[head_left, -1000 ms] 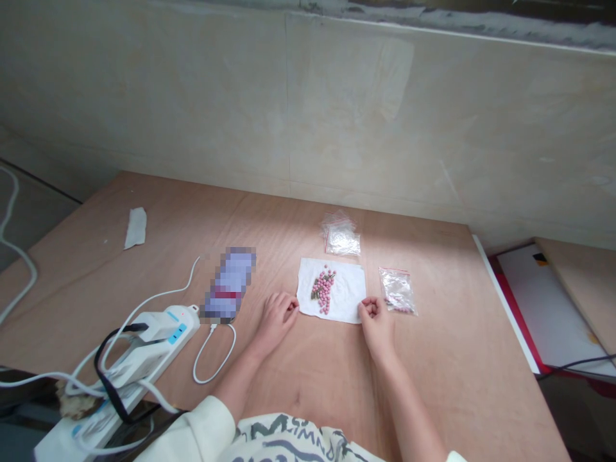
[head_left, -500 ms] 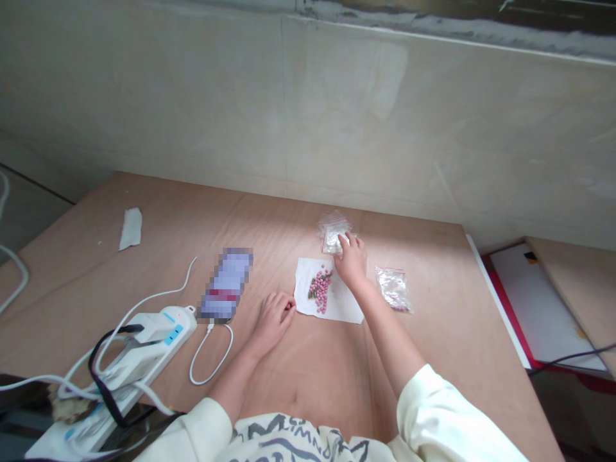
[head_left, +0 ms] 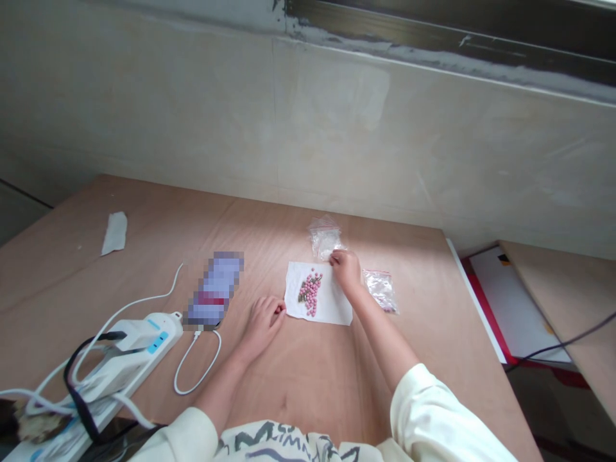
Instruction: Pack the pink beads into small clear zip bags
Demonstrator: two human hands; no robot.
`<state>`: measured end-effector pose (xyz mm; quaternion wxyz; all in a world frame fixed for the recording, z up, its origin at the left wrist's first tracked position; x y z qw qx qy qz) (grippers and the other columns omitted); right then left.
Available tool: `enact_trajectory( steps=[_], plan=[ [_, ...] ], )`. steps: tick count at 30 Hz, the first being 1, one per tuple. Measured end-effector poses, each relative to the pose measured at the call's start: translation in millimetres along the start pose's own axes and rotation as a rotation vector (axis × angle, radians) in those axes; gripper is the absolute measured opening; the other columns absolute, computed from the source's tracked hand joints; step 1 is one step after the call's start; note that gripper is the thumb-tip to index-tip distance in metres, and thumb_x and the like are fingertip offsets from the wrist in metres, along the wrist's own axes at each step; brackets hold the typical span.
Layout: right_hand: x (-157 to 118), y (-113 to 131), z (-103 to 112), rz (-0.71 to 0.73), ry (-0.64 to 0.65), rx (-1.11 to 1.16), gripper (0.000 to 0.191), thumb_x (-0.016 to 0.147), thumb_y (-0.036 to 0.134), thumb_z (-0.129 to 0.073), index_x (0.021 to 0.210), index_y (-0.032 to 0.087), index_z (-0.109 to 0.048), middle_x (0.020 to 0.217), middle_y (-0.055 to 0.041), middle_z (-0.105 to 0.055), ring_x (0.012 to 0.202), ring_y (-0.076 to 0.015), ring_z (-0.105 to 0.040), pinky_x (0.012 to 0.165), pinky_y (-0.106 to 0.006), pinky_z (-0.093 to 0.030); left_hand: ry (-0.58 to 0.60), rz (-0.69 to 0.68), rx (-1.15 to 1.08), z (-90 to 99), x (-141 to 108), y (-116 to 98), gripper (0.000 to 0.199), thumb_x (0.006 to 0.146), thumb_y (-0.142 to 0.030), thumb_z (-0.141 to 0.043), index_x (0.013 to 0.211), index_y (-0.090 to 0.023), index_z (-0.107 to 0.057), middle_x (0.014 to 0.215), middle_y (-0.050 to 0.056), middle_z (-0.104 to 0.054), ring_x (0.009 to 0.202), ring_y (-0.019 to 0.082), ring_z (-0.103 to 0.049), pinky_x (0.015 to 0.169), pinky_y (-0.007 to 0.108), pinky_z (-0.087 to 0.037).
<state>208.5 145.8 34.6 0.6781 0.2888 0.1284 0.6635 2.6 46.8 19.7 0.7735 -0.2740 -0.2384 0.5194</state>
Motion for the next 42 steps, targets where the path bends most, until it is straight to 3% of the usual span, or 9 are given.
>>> enact_trajectory(
  steps=[6, 13, 17, 20, 22, 26, 31, 37, 42],
  plan=[
    [-2.1, 1.4, 24.9, -0.104, -0.168, 0.059, 0.024, 0.074, 0.018, -0.037, 0.075, 0.016, -0.061, 0.077, -0.0064, -0.064, 0.071, -0.0180, -0.055, 0.082, -0.037, -0.032, 0.002, 0.014, -0.019, 0.7, 0.2, -0.3, 0.009, 0.078, -0.019, -0.042, 0.076, -0.020, -0.051, 0.075, 0.001, -0.053, 0.075, 0.017, -0.047, 0.069, 0.031, -0.037],
    [-27.5, 19.9, 81.7, -0.199, -0.470, 0.345, 0.022, 0.078, 0.025, -0.035, 0.085, 0.015, -0.053, 0.079, -0.0067, -0.059, 0.077, -0.0166, -0.053, 0.072, -0.030, -0.039, 0.001, 0.145, -0.264, 8.6, -0.6, 8.0, 0.011, 0.079, -0.023, -0.042, 0.085, -0.019, -0.051, 0.082, 0.003, -0.052, 0.078, 0.016, -0.049, 0.074, 0.030, -0.042],
    [-64.1, 40.5, 77.7, -0.233, -0.196, 0.550, 0.020, 0.076, 0.030, -0.041, 0.083, 0.016, -0.054, 0.069, -0.0029, -0.057, 0.069, -0.0151, -0.053, 0.067, -0.029, -0.041, -0.028, 0.241, -0.436, 27.3, -0.7, -2.4, 0.028, 0.079, -0.027, -0.043, 0.106, -0.020, -0.043, 0.104, 0.006, -0.052, 0.093, 0.015, -0.049, 0.085, 0.030, -0.039],
    [-98.1, 54.6, 50.7, -0.247, 0.103, 0.671, 0.021, 0.075, 0.031, -0.044, 0.081, 0.017, -0.057, 0.066, -0.0024, -0.058, 0.066, -0.0153, -0.054, 0.063, -0.027, -0.042, 0.086, 0.210, -0.576, 37.0, 0.5, -24.2, 0.037, 0.080, -0.029, -0.042, 0.116, -0.023, -0.038, 0.116, 0.005, -0.048, 0.101, 0.015, -0.047, 0.087, 0.028, -0.038],
    [-116.1, 57.2, 34.2, -0.281, 0.197, 0.708, 0.021, 0.073, 0.031, -0.045, 0.080, 0.016, -0.058, 0.069, -0.0034, -0.060, 0.065, -0.0153, -0.055, 0.062, -0.027, -0.043, 0.200, 0.199, -0.617, 38.9, -0.7, -36.3, 0.030, 0.079, -0.031, -0.043, 0.107, -0.021, -0.049, 0.108, 0.005, -0.053, 0.092, 0.015, -0.052, 0.080, 0.027, -0.043],
    [-131.0, 56.2, 18.3, -0.319, 0.244, 0.746, 0.019, 0.072, 0.028, -0.046, 0.079, 0.017, -0.060, 0.077, -0.0044, -0.063, 0.067, -0.0155, -0.056, 0.062, -0.027, -0.044, 0.299, 0.243, -0.661, 40.3, -7.8, -42.7, 0.020, 0.076, -0.029, -0.048, 0.086, -0.015, -0.059, 0.079, 0.003, -0.058, 0.066, 0.012, -0.055, 0.068, 0.026, -0.046],
    [-130.5, 65.0, 14.1, -0.280, 0.332, 0.717, 0.020, 0.074, 0.028, -0.043, 0.080, 0.017, -0.058, 0.081, -0.0053, -0.062, 0.071, -0.0165, -0.056, 0.066, -0.029, -0.044, 0.372, 0.320, -0.743, 37.5, -17.3, -35.7, 0.017, 0.071, -0.025, -0.054, 0.084, -0.015, -0.059, 0.064, -0.001, -0.056, 0.060, 0.012, -0.053, 0.065, 0.027, -0.045],
    [-131.4, 88.5, 29.8, -0.160, 0.035, 0.468, 0.013, 0.072, 0.025, -0.049, 0.083, 0.017, -0.049, 0.085, -0.0067, -0.052, 0.083, -0.0184, -0.047, 0.076, -0.034, -0.037, 0.370, 0.352, -0.760, 45.8, -23.0, -28.8, 0.011, 0.070, -0.024, -0.056, 0.070, -0.013, -0.056, 0.059, -0.003, -0.053, 0.058, 0.010, -0.051, 0.059, 0.022, -0.042],
    [-135.9, 123.0, 26.6, -0.034, 0.242, 0.456, 0.012, 0.077, 0.028, -0.044, 0.071, 0.018, -0.045, 0.073, -0.0030, -0.050, 0.072, -0.0153, -0.044, 0.068, -0.030, -0.037, 0.398, 0.366, -0.764, 52.2, -25.8, -34.6, 0.012, 0.070, -0.025, -0.056, 0.069, -0.013, -0.054, 0.055, -0.004, -0.052, 0.054, 0.009, -0.051, 0.055, 0.021, -0.041]
  ],
)
Point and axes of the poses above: each hand's wrist, its own x-axis towards the middle knuckle, its own z-axis out of the back of the hand, y = z × x, the point moved 5 cm from there along x, towards the middle knuckle
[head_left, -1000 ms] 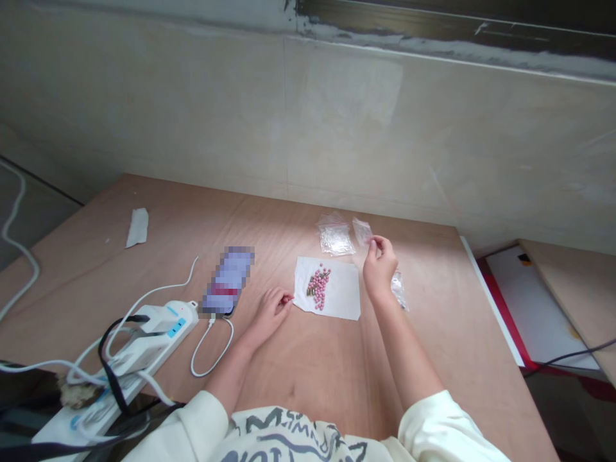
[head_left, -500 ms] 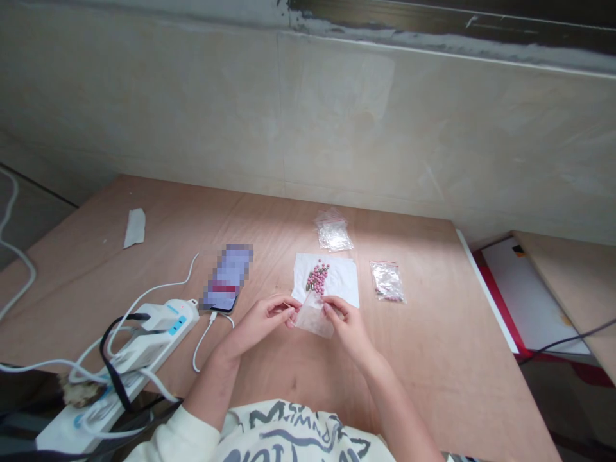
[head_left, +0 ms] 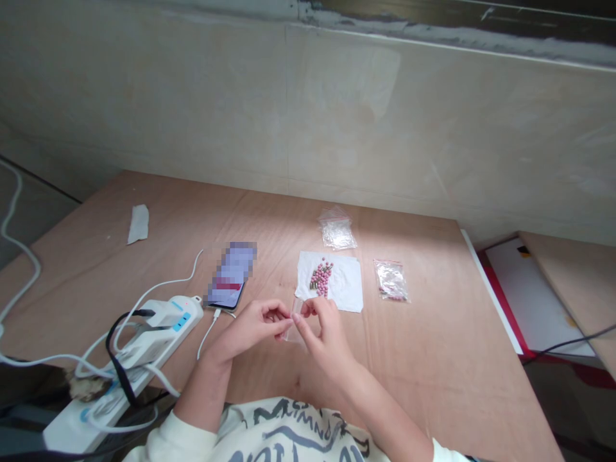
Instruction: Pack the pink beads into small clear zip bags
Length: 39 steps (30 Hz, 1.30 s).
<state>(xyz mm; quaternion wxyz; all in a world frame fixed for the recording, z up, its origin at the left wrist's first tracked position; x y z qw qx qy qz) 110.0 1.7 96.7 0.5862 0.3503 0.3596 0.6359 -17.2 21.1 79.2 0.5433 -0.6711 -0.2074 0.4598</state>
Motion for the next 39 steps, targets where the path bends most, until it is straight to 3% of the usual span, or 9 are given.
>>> enact_trajectory(
  steps=[7, 13, 19, 25, 30, 32, 36, 37, 39],
  plan=[
    [11.6, -3.6, -9.3, -0.066, 0.126, -0.025, 0.016, 0.077, 0.026, -0.042, 0.063, 0.018, -0.041, 0.058, 0.0015, -0.044, 0.054, -0.0112, -0.040, 0.051, -0.023, -0.032, -0.029, 0.010, 0.036, -5.2, 5.7, 3.2, 0.015, 0.070, -0.027, -0.054, 0.065, -0.014, -0.051, 0.054, -0.004, -0.050, 0.049, 0.008, -0.050, 0.049, 0.020, -0.042],
    [16.1, -3.0, -0.3, -0.011, -0.014, -0.085, 0.012, 0.074, 0.026, -0.048, 0.067, 0.018, -0.043, 0.070, -0.0017, -0.044, 0.066, -0.0139, -0.043, 0.059, -0.025, -0.034, -0.107, 0.013, 0.139, -4.9, 10.8, -1.4, 0.013, 0.072, -0.027, -0.049, 0.065, -0.015, -0.049, 0.056, -0.005, -0.048, 0.046, 0.008, -0.048, 0.043, 0.019, -0.042],
    [19.2, -14.7, -11.8, -0.132, 0.258, 0.143, 0.018, 0.079, 0.029, -0.041, 0.067, 0.017, -0.047, 0.059, 0.0014, -0.046, 0.054, -0.0103, -0.041, 0.051, -0.022, -0.032, 0.009, -0.088, 0.194, -9.7, 14.5, -9.2, 0.015, 0.077, -0.024, -0.043, 0.078, -0.014, -0.054, 0.069, -0.001, -0.055, 0.055, 0.009, -0.052, 0.055, 0.022, -0.045],
    [21.9, -20.3, -15.4, -0.244, 0.378, 0.325, 0.017, 0.079, 0.030, -0.041, 0.067, 0.017, -0.044, 0.058, 0.0022, -0.047, 0.050, -0.0090, -0.044, 0.045, -0.020, -0.034, 0.072, -0.056, 0.081, -8.9, 17.2, -2.8, 0.021, 0.080, -0.029, -0.041, 0.073, -0.013, -0.054, 0.062, -0.001, -0.053, 0.055, 0.010, -0.052, 0.055, 0.023, -0.046],
    [23.3, -18.5, -19.0, -0.328, 0.480, 0.397, 0.016, 0.076, 0.028, -0.039, 0.063, 0.019, -0.038, 0.049, 0.0062, -0.039, 0.037, -0.0065, -0.036, 0.035, -0.018, -0.027, 0.097, -0.036, 0.101, -8.3, 16.3, -4.4, 0.023, 0.079, -0.030, -0.041, 0.067, -0.013, -0.052, 0.059, -0.001, -0.054, 0.051, 0.010, -0.052, 0.051, 0.022, -0.044],
    [25.3, -18.8, -17.2, -0.304, 0.425, 0.384, 0.015, 0.072, 0.022, -0.041, 0.058, 0.018, -0.037, 0.048, 0.0065, -0.036, 0.040, -0.0061, -0.035, 0.038, -0.018, -0.027, 0.053, -0.029, 0.146, -4.8, 17.4, -3.3, 0.022, 0.078, -0.029, -0.041, 0.064, -0.014, -0.050, 0.054, -0.003, -0.051, 0.048, 0.009, -0.049, 0.047, 0.020, -0.041],
    [26.9, -24.5, -9.2, -0.275, 0.165, 0.242, 0.015, 0.061, 0.013, -0.042, 0.049, 0.017, -0.035, 0.046, 0.0064, -0.031, 0.046, -0.0060, -0.032, 0.043, -0.019, -0.025, -0.293, -0.091, 0.436, 15.8, 19.5, -3.7, 0.016, 0.070, -0.020, -0.044, 0.054, -0.016, -0.043, 0.049, -0.007, -0.037, 0.046, 0.007, -0.039, 0.044, 0.017, -0.033],
    [26.3, -25.1, -8.6, -0.277, 0.123, 0.216, 0.015, 0.060, 0.012, -0.042, 0.048, 0.017, -0.034, 0.046, 0.0064, -0.031, 0.046, -0.0061, -0.031, 0.043, -0.019, -0.024, -0.337, -0.099, 0.505, 17.9, 19.6, -4.3, 0.015, 0.068, -0.019, -0.044, 0.053, -0.016, -0.042, 0.049, -0.007, -0.036, 0.047, 0.007, -0.039, 0.044, 0.017, -0.033],
    [25.1, -23.6, -8.9, -0.273, 0.076, 0.201, 0.014, 0.059, 0.013, -0.042, 0.048, 0.017, -0.035, 0.045, 0.0064, -0.031, 0.046, -0.0061, -0.030, 0.043, -0.019, -0.024, -0.307, -0.121, 0.579, 14.4, 21.0, -6.4, 0.007, 0.068, -0.018, -0.045, 0.062, -0.017, -0.048, 0.056, -0.005, -0.044, 0.053, 0.009, -0.045, 0.050, 0.019, -0.038]
  ],
)
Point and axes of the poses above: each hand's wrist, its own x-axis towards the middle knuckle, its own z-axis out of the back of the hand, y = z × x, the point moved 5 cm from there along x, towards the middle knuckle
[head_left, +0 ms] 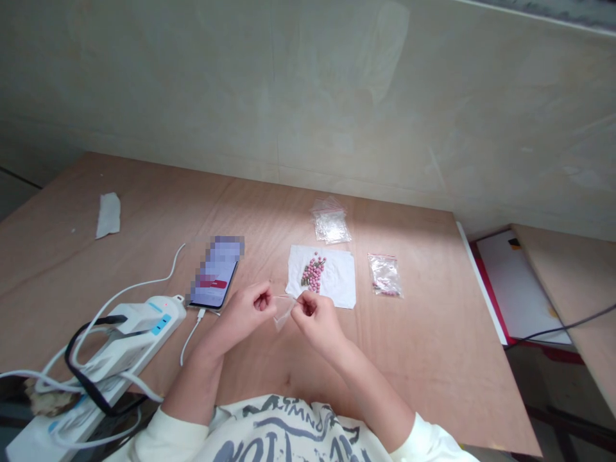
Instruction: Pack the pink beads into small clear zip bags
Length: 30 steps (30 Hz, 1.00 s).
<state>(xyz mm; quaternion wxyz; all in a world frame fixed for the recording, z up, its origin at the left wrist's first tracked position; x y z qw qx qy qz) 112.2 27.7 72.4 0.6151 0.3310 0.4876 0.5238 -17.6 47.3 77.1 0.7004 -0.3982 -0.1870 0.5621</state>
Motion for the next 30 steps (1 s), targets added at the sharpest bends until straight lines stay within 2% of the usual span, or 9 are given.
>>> enact_trajectory(
  steps=[2, 5, 10, 13, 15, 17, 20, 25, 30],
  plan=[
    [-1.3, 3.1, -2.4, 0.010, 0.001, 0.043, 0.014, 0.059, 0.013, -0.041, 0.048, 0.018, -0.034, 0.044, 0.0067, -0.032, 0.044, -0.0057, -0.031, 0.043, -0.019, -0.025, 0.063, -0.096, -0.019, -4.1, -0.2, -10.2, 0.019, 0.067, -0.016, -0.045, 0.085, -0.018, -0.052, 0.083, 0.001, -0.055, 0.073, 0.014, -0.053, 0.067, 0.023, -0.044],
    [-2.6, 3.6, -4.8, -0.034, 0.042, 0.160, 0.013, 0.059, 0.014, -0.041, 0.049, 0.018, -0.034, 0.041, 0.0079, -0.033, 0.039, -0.0050, -0.033, 0.038, -0.018, -0.026, 0.123, -0.203, -0.090, -6.0, -1.1, -23.9, 0.048, 0.069, -0.008, -0.039, 0.116, -0.021, -0.039, 0.123, 0.005, -0.042, 0.110, 0.017, -0.041, 0.095, 0.030, -0.032],
    [-5.7, -13.5, -3.1, -0.221, 0.110, 0.441, 0.009, 0.061, 0.017, -0.041, 0.053, 0.019, -0.037, 0.036, 0.0087, -0.038, 0.029, -0.0056, -0.037, 0.029, -0.017, -0.028, 0.296, -0.200, -0.099, -3.3, -6.7, -24.5, 0.044, 0.076, -0.010, -0.036, 0.116, -0.026, -0.045, 0.129, -0.001, -0.040, 0.122, 0.018, -0.028, 0.102, 0.035, -0.020],
    [-7.2, -18.2, -4.7, -0.242, 0.172, 0.652, 0.009, 0.064, 0.022, -0.043, 0.057, 0.019, -0.039, 0.042, 0.0077, -0.043, 0.033, -0.0079, -0.044, 0.030, -0.019, -0.035, 0.458, -0.178, -0.102, -7.5, -14.1, -21.7, 0.052, 0.077, -0.027, -0.047, 0.126, -0.028, -0.029, 0.136, 0.000, -0.028, 0.125, 0.019, -0.021, 0.102, 0.036, -0.019],
    [-7.2, -19.0, -4.7, -0.226, 0.179, 0.730, 0.011, 0.066, 0.025, -0.046, 0.059, 0.019, -0.039, 0.047, 0.0068, -0.045, 0.036, -0.0082, -0.047, 0.033, -0.020, -0.038, 0.490, -0.156, -0.089, -11.0, -15.9, -20.8, 0.066, 0.072, -0.034, -0.054, 0.129, -0.027, -0.021, 0.138, 0.002, -0.023, 0.125, 0.021, -0.018, 0.102, 0.036, -0.020],
    [-6.9, -20.6, -4.0, -0.205, 0.180, 0.753, 0.014, 0.067, 0.029, -0.047, 0.060, 0.018, -0.040, 0.051, 0.0056, -0.047, 0.039, -0.0081, -0.048, 0.036, -0.021, -0.040, 0.454, -0.148, -0.078, -13.7, -13.9, -20.9, 0.065, 0.073, -0.037, -0.053, 0.128, -0.027, -0.023, 0.137, 0.003, -0.025, 0.125, 0.020, -0.021, 0.101, 0.035, -0.021],
    [-5.2, -30.7, 1.3, -0.193, 0.127, 0.660, 0.017, 0.071, 0.035, -0.044, 0.066, 0.019, -0.041, 0.056, 0.0033, -0.048, 0.044, -0.0095, -0.048, 0.040, -0.024, -0.041, 0.360, -0.165, -0.077, -15.9, -6.6, -20.7, 0.051, 0.077, -0.036, -0.047, 0.124, -0.027, -0.030, 0.131, 0.003, -0.034, 0.120, 0.018, -0.030, 0.099, 0.032, -0.026],
    [-1.4, -55.7, 29.8, -0.101, -0.320, 0.075, 0.012, 0.069, 0.028, -0.049, 0.074, 0.018, -0.043, 0.065, 0.0011, -0.045, 0.058, -0.0119, -0.045, 0.055, -0.026, -0.040, 0.239, -0.190, -0.005, -18.8, 4.3, -10.9, 0.050, 0.076, -0.031, -0.048, 0.123, -0.025, -0.030, 0.120, 0.005, -0.044, 0.113, 0.019, -0.037, 0.096, 0.035, -0.028],
    [4.1, -60.7, 28.0, -0.004, -0.332, -0.205, 0.005, 0.072, 0.021, -0.045, 0.075, 0.017, -0.046, 0.070, -0.0022, -0.047, 0.066, -0.0153, -0.045, 0.062, -0.028, -0.038, 0.174, -0.137, 0.071, -24.2, 9.6, -0.6, 0.044, 0.072, -0.032, -0.053, 0.112, -0.020, -0.039, 0.111, 0.008, -0.049, 0.106, 0.023, -0.043, 0.091, 0.038, -0.032]
  ],
)
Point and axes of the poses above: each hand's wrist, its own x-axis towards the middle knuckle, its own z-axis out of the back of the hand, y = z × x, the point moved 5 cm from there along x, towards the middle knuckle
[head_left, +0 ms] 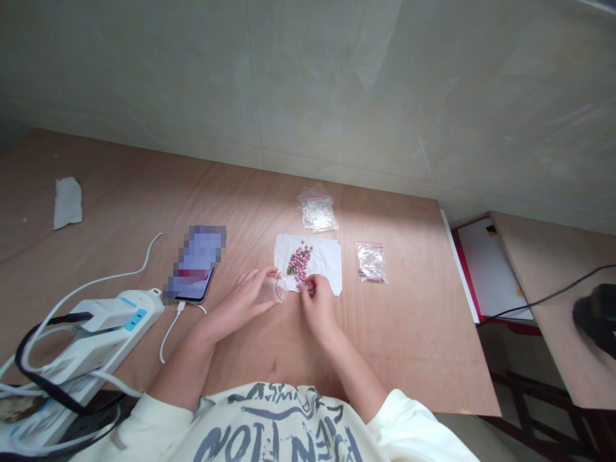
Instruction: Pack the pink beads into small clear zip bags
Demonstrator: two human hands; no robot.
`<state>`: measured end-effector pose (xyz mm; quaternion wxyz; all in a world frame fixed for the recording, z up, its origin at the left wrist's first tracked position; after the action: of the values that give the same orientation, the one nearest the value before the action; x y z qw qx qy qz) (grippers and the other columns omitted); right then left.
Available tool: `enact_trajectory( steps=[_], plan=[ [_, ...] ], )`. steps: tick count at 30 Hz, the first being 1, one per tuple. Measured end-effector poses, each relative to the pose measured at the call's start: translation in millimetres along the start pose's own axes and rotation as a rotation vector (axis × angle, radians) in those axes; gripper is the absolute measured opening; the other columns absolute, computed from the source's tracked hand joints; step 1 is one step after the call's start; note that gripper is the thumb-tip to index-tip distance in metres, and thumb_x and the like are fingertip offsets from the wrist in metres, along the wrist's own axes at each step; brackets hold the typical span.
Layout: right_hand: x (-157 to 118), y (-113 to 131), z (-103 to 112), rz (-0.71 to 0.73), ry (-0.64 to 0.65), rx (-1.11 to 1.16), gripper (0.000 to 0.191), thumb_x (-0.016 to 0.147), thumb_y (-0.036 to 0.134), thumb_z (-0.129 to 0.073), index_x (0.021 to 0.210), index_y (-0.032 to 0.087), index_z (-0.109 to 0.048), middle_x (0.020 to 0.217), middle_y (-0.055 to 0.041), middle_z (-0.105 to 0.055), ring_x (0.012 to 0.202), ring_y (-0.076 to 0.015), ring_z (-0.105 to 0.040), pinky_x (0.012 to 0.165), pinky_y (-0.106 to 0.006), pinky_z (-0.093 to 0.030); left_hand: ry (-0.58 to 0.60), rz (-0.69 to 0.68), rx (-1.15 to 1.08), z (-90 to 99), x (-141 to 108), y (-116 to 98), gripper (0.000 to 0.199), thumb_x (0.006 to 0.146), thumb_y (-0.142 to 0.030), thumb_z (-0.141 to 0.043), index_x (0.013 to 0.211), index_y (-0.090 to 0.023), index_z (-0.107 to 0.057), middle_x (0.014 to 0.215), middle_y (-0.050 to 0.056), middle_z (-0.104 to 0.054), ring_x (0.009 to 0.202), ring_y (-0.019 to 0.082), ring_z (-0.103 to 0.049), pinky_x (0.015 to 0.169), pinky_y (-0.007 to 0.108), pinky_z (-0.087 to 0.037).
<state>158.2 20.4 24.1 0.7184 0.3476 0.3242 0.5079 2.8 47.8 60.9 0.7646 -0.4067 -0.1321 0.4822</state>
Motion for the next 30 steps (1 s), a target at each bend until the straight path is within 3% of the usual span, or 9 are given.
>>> enact_trajectory(
  steps=[4, 15, 22, 30],
  plan=[
    [1.4, 0.2, -1.0, 0.018, -0.001, -0.028, 0.006, 0.074, 0.022, -0.043, 0.073, 0.017, -0.048, 0.068, -0.0024, -0.049, 0.065, -0.0155, -0.046, 0.062, -0.028, -0.037, -0.039, -0.009, 0.016, -2.9, 2.6, 4.7, 0.039, 0.071, -0.031, -0.053, 0.107, -0.021, -0.042, 0.108, 0.007, -0.051, 0.104, 0.023, -0.044, 0.089, 0.037, -0.033],
    [7.8, -5.6, 5.7, -0.131, 0.040, -0.012, 0.014, 0.071, 0.029, -0.047, 0.067, 0.016, -0.052, 0.062, -0.0010, -0.053, 0.058, -0.0137, -0.048, 0.057, -0.025, -0.037, -0.048, 0.004, 0.029, -12.7, 8.2, 8.3, 0.038, 0.071, -0.025, -0.053, 0.107, -0.017, -0.042, 0.107, 0.009, -0.049, 0.103, 0.024, -0.043, 0.090, 0.040, -0.033],
    [-0.3, 24.0, -4.6, -0.003, 0.100, 0.186, 0.015, 0.075, 0.026, -0.045, 0.081, 0.016, -0.054, 0.073, -0.0034, -0.056, 0.064, -0.0128, -0.049, 0.060, -0.024, -0.040, -0.094, -0.039, -0.004, -14.4, 9.2, 7.2, 0.038, 0.071, -0.025, -0.053, 0.107, -0.019, -0.042, 0.108, 0.008, -0.049, 0.105, 0.023, -0.042, 0.090, 0.036, -0.033],
    [-2.2, 1.5, -6.5, 0.131, 0.047, -0.042, 0.010, 0.073, 0.013, -0.044, 0.078, 0.015, -0.053, 0.079, -0.0051, -0.047, 0.072, -0.0151, -0.048, 0.066, -0.028, -0.041, -0.132, -0.064, -0.019, -9.9, 5.5, 9.5, 0.035, 0.072, -0.025, -0.053, 0.105, -0.018, -0.043, 0.105, 0.007, -0.049, 0.102, 0.022, -0.042, 0.090, 0.036, -0.033]
  ],
)
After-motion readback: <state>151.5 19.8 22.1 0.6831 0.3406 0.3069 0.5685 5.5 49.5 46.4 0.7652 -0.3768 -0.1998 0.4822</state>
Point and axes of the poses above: each hand's wrist, its own x-axis towards the middle knuckle, its own z-axis out of the back of the hand, y = z × x, the point moved 5 cm from there along x, towards the middle knuckle
